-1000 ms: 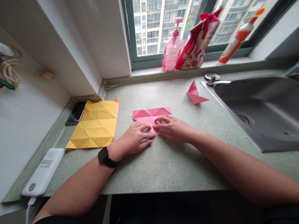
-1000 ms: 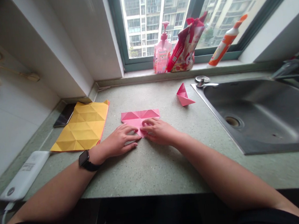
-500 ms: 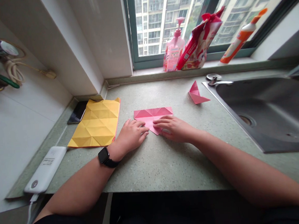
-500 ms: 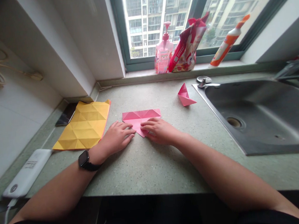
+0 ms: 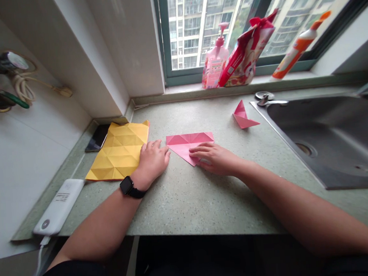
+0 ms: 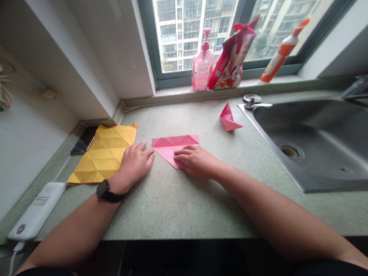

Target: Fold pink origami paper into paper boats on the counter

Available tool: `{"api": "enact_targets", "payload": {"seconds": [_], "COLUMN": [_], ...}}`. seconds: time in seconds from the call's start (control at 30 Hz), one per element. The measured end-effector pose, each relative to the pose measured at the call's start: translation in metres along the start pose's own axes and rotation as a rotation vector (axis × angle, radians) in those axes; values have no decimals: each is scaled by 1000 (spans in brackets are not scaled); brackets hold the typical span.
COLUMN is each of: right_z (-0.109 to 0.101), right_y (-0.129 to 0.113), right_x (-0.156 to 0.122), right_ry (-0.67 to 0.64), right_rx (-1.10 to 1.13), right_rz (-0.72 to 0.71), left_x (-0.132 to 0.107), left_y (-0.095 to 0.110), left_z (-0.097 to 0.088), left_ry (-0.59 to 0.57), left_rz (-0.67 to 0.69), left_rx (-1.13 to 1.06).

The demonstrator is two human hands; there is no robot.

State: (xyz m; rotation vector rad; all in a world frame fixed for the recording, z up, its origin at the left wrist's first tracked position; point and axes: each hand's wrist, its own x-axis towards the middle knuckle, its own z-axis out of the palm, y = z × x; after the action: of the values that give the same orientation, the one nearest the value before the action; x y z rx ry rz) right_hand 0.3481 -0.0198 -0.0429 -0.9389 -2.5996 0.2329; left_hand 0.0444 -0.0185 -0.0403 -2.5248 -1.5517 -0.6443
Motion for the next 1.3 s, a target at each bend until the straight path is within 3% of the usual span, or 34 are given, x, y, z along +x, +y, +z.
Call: {"api": "enact_targets", "payload": {"seconds": [0.2,0.37,0.47,0.6,0.9,1.3], "right_z": [0,1,1,0,-1,1], "right_y": [0,3,6,7,3,5], "right_x": [0,-1,-1,0,1,-1], "right_ry": [-1,-3,-10,-15,-13,-50], "right_rx": [-11,-18,-9,-4,-12,3], "right_rz": [-11,-20,-28,-30,-25,19], "left_x": [6,3,0,-1,0,1], "left_y": [3,21,30,33,37,36], "left_z": [-6,-12,-14,-18,-24,-26], "left_ry": [-21,-188,-306,-363,-369,-309], "left_rz": [29,344,435,426,429,36], "left_rx": [-42,-274,-326,-315,-198,59]}}
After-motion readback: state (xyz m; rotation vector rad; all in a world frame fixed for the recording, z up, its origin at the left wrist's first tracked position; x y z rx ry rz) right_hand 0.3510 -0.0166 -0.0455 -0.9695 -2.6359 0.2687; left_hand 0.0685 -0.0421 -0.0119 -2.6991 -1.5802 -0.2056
